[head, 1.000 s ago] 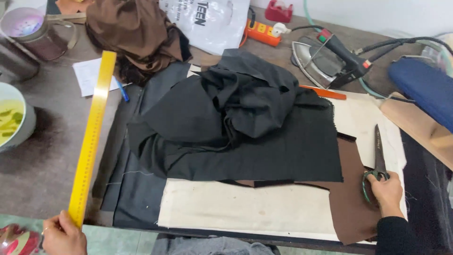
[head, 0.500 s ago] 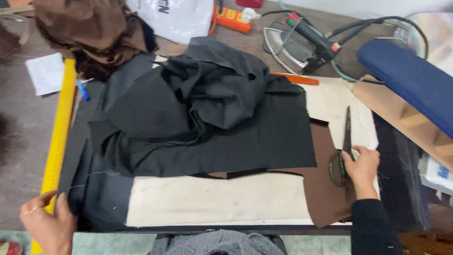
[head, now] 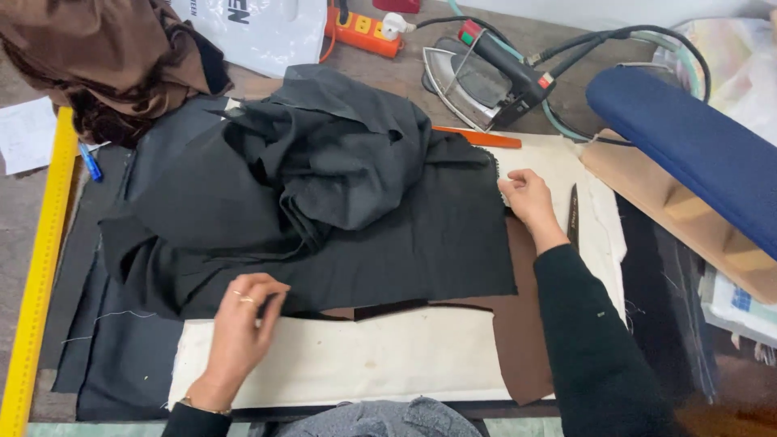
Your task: The person cuts a piece of black fabric using shears and a yellow ruler on a work table. They measure and trim the fabric, then fold and align the cut piece with other fabric layers.
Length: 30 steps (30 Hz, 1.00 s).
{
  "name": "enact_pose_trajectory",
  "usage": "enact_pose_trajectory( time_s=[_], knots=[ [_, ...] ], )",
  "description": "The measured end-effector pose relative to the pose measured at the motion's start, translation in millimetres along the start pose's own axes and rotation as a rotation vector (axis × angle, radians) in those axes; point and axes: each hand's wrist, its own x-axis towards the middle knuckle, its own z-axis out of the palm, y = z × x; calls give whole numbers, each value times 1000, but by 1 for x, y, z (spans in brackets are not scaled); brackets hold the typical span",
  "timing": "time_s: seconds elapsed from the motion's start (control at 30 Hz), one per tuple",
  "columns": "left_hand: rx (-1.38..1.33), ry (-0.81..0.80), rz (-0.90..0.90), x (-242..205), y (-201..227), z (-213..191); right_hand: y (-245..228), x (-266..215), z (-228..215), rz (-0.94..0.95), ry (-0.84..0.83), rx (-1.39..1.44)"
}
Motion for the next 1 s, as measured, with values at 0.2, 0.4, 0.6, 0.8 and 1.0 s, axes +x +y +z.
enact_pose_trajectory(
  time_s=[0.2, 0.4, 0.6, 0.8, 1.0],
  knots=[
    [-34, -115, -91, -7, 15, 12, 4, 38, 14, 34, -42, 1],
    [-187, -159, 11, 27, 49, 25, -76, -1, -14, 83, -140, 125],
    [-352, -301, -53, 84, 102, 47, -81, 19, -2, -149, -152, 360],
    [-572, -250, -317, 123, 98, 98, -182, -83, 4, -326, -582, 600],
    [-746, 104, -436, 146, 33, 69, -168, -94, -13, -559, -582, 561]
  ],
)
